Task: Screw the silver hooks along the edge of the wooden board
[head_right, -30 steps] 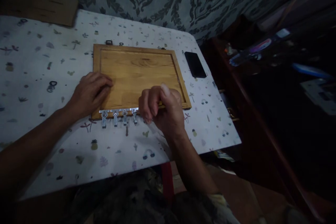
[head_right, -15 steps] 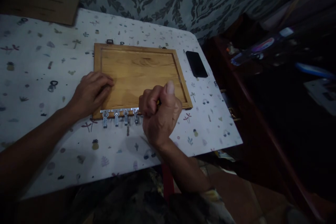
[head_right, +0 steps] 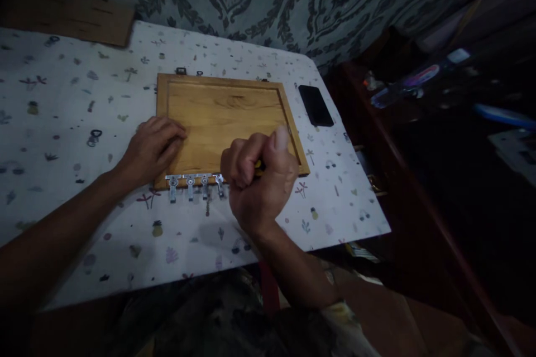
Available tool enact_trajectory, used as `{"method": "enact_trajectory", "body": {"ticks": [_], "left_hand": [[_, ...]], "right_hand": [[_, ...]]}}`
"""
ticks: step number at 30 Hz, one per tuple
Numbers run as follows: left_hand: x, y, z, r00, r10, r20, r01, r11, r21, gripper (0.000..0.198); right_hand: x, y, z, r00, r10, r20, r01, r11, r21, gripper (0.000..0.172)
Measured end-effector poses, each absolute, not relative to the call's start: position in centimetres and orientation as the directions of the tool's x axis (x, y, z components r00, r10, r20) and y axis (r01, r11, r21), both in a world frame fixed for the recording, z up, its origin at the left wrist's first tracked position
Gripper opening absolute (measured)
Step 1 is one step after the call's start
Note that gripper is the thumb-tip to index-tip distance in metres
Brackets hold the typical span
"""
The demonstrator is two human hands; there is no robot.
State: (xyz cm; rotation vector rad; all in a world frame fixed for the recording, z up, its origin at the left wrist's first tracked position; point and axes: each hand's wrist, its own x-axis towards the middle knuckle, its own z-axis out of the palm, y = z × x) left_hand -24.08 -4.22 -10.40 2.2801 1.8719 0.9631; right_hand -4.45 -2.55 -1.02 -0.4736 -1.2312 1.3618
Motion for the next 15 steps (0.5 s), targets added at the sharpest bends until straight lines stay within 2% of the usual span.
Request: {"method": "enact_trajectory", "body": {"ticks": [5,11,15], "left_hand": [[-24.0,-4.2,-10.5,0.081,0.889,0.452,0.869,-0.285,0.404,0.016],[-24.0,-4.2,-10.4,0.081,0.892,0.445,0.869,-0.282,0.406,0.017],[-24.1,-4.2,-10.5,0.08,0.89,0.448,0.868,-0.283,0.408,0.017]], "right_hand": [[-5.2,-2.5,-2.2,-0.305,0.881,0.363,-0.475,0.189,-0.859,0.065],[-5.3,-2.4,-2.5,-0.275,0.906,0.323,-0.391,0.202,-0.898,0.062],[-5.5,-2.3,-2.5,-0.299,0.891,0.342,-0.426,0.196,-0.883,0.063]]}}
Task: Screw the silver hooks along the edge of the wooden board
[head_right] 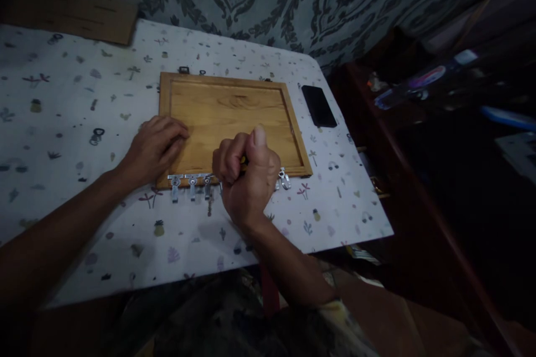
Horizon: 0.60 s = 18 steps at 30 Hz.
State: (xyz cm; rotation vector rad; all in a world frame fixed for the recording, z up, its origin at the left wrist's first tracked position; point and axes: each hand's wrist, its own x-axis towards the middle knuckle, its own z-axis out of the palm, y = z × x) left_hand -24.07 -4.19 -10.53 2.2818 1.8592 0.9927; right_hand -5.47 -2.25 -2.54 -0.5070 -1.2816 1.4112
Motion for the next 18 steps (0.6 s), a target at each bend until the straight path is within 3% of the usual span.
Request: {"method": "enact_trajectory", "body": {"ticks": [8,13,18], "left_hand": [[-24.1,-4.1,-10.7,0.088,0.88,0.466,0.874,-0.293,0.388,0.016],[-24.1,-4.1,-10.6,0.082,0.884,0.46,0.871,-0.287,0.398,0.017],[-24.0,-4.1,-10.6,0.073,0.895,0.44,0.871,-0.272,0.408,0.016]], "right_hand": [[-6.8,-4.5,-3.0,-0.148,0.899,0.413,-0.342,0.345,-0.874,0.056],[-6.4,-3.9,-3.2,-0.225,0.893,0.391,-0.348,0.301,-0.888,0.051],[-5.5,-2.7,-3.0,-0.333,0.886,0.323,-0.308,0.222,-0.925,0.035]]}}
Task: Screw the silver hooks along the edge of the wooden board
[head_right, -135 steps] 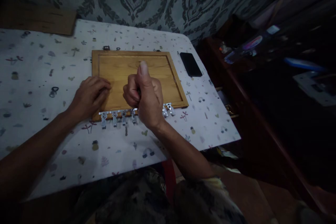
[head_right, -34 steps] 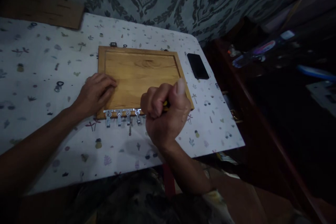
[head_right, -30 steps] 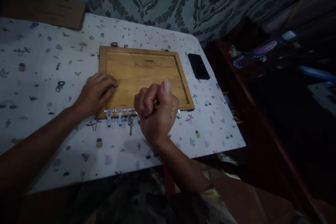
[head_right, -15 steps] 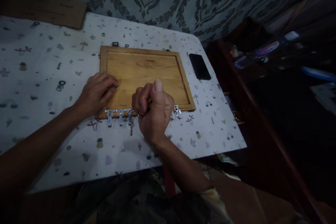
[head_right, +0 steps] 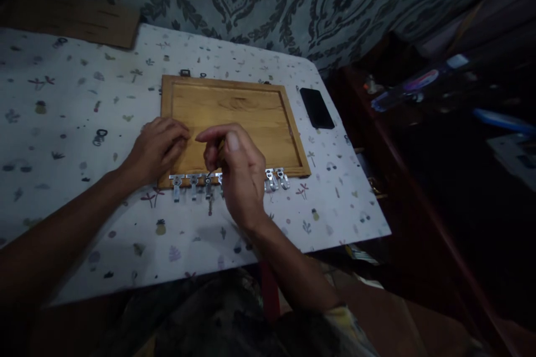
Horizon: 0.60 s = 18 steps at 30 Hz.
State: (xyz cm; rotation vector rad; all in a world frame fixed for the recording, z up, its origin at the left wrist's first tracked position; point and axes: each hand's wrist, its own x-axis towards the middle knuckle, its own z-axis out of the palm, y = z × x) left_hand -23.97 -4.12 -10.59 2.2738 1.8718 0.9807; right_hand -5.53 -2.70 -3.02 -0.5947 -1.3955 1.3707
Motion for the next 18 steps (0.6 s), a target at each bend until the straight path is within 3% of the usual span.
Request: {"method": "enact_trajectory", "body": {"ticks": [4,8,15,18], "left_hand": [[-24.0,-4.2,-10.6,0.075,0.891,0.448,0.87,-0.278,0.407,0.017],[-24.0,-4.2,-10.5,0.07,0.894,0.442,0.876,-0.267,0.402,0.017],[-23.9,-4.2,-10.4,0.065,0.899,0.434,0.863,-0.269,0.427,0.015],[-24.0,-4.2,-10.3,0.074,0.899,0.432,0.864,-0.274,0.422,0.015]], "right_hand": [[-5.1,-2.2,-3.2,-0.398,0.834,0.381,-0.331,0.257,-0.908,0.029],[-5.2,-1.9,-3.4,-0.414,0.829,0.375,-0.349,0.235,-0.907,0.034],[-5.9,-2.8,-4.2,-0.198,0.899,0.39,-0.336,0.311,-0.889,0.036],[-6.0,-3.0,-4.2,-0.2,0.887,0.416,-0.367,0.325,-0.871,0.032]]}}
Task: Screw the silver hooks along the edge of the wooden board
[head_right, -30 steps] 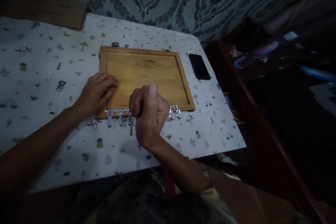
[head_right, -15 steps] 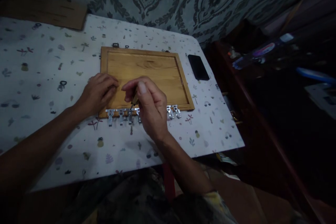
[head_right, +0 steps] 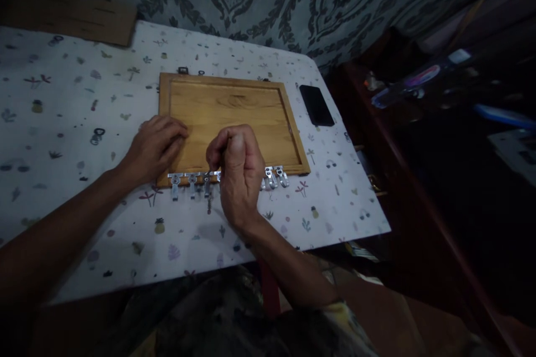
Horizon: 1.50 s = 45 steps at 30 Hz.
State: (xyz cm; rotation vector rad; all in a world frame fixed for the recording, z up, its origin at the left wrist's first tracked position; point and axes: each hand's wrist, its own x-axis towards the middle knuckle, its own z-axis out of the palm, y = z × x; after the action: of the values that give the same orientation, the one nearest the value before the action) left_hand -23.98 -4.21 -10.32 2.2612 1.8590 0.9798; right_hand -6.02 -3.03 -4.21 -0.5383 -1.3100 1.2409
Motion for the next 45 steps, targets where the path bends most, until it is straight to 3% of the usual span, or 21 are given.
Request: {"method": "enact_trajectory", "body": {"ticks": [4,12,21,39,45], "left_hand": [[-24.0,-4.2,-10.3,0.087,0.893,0.441,0.868,-0.286,0.407,0.016],[-23.9,-4.2,-10.3,0.082,0.899,0.429,0.868,-0.276,0.413,0.016],[-24.0,-4.2,-10.3,0.075,0.911,0.405,0.864,-0.263,0.43,0.015],[-23.9,-4.2,-10.2,0.065,0.913,0.403,0.864,-0.253,0.435,0.015],[-23.9,-4.2,-10.3,0.076,0.908,0.412,0.868,-0.263,0.421,0.014]], "right_hand": [[-5.8,-3.2,-4.3,-0.236,0.868,0.436,-0.398,0.322,-0.859,0.029],[-5.4,-4.5,-3.8,-0.165,0.82,0.548,-0.295,0.489,-0.821,0.031],[-5.5,-4.2,-3.4,-0.16,0.893,0.421,-0.298,0.363,-0.883,0.035],[-5.1,-4.3,-4.1,-0.23,0.859,0.457,-0.32,0.376,-0.869,0.029],[-4.2,-3.0,-3.6,-0.364,0.772,0.521,-0.276,0.445,-0.852,0.024]]}}
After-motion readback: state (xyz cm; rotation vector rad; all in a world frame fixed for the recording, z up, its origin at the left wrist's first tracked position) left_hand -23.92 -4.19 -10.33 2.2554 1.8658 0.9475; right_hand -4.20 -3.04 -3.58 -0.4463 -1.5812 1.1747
